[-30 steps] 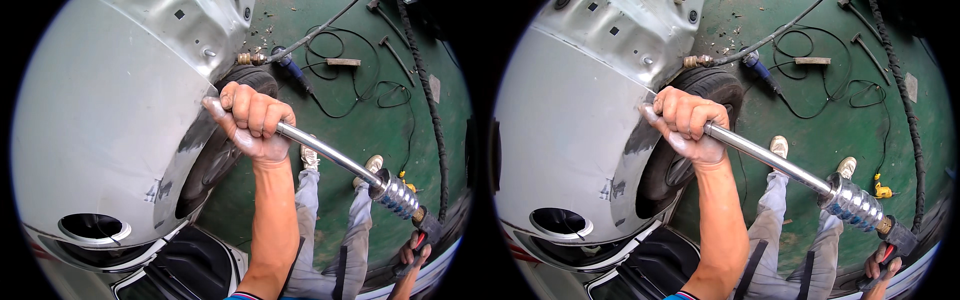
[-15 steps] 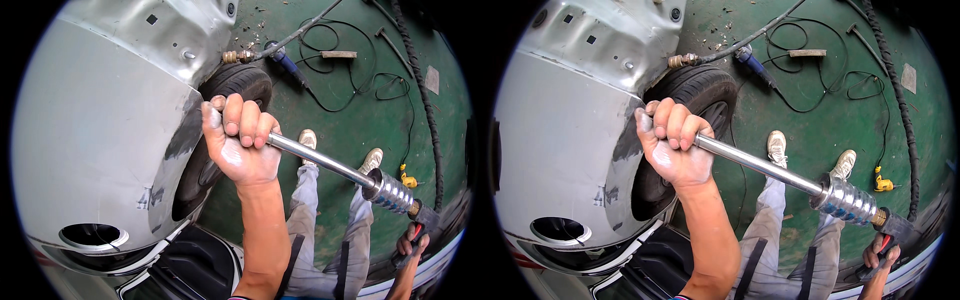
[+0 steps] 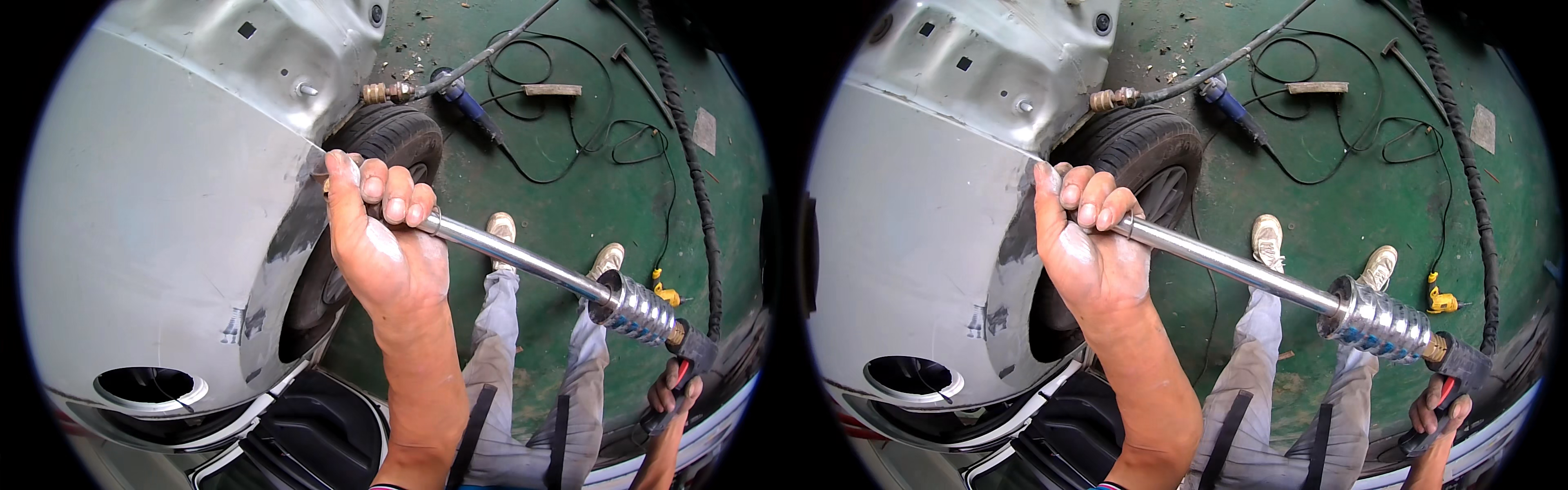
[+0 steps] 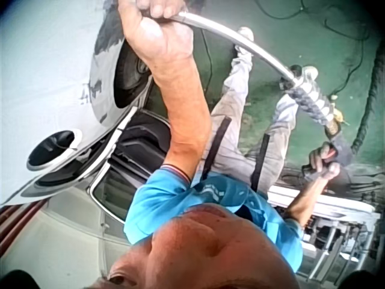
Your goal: The person uses an angle grinder to sand the front bumper of a white car, then switches to a spot welder to heat and reshape the metal. The person repeatedly touches the surface to check progress during the repair.
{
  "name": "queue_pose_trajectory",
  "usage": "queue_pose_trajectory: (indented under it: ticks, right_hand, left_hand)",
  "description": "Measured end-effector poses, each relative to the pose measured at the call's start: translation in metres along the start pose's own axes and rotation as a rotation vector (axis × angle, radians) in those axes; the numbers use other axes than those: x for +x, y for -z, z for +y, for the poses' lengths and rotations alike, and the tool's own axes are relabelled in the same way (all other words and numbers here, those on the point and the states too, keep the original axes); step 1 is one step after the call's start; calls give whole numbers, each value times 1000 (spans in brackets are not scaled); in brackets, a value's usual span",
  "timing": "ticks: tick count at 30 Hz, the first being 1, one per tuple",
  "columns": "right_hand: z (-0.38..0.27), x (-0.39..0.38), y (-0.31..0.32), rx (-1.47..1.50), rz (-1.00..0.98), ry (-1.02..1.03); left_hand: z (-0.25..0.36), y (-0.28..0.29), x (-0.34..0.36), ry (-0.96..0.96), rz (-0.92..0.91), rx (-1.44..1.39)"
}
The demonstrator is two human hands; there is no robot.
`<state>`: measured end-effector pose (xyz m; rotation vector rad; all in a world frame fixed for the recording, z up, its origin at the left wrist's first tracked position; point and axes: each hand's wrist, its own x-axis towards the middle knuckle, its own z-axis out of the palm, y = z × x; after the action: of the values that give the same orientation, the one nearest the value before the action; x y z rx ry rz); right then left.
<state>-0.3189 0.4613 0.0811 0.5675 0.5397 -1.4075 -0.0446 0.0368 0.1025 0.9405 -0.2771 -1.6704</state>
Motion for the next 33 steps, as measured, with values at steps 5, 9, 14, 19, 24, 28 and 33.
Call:
queue_pose_trajectory:
  ticks: [5,9,14,19,24,28,33]
  right_hand:
    - [0,-1,-2,0,37,26]
    - [-1,0,-2,-8,34,31]
    - [-4,-1,-7,-30,59,46]
    - [-13,-3,4,-114,-64,-8]
    - [1,-1,-27,-117,251,149]
    - [8,-9,-24,-118,205,176]
    - [-5,5,-9,-126,70,56]
  left_hand:
    - [0,1,0,-2,5,-3]
    - [0,2,1,5,-1,-18]
    - [0,3,0,1,10,-21]
    - [1,5,1,23,-29,-52]
    - [-1,8,-1,1,-64,-3]
    - [-68,5,-43,151,-190,21]
    - [-134,-17,-119,356,-118,31]
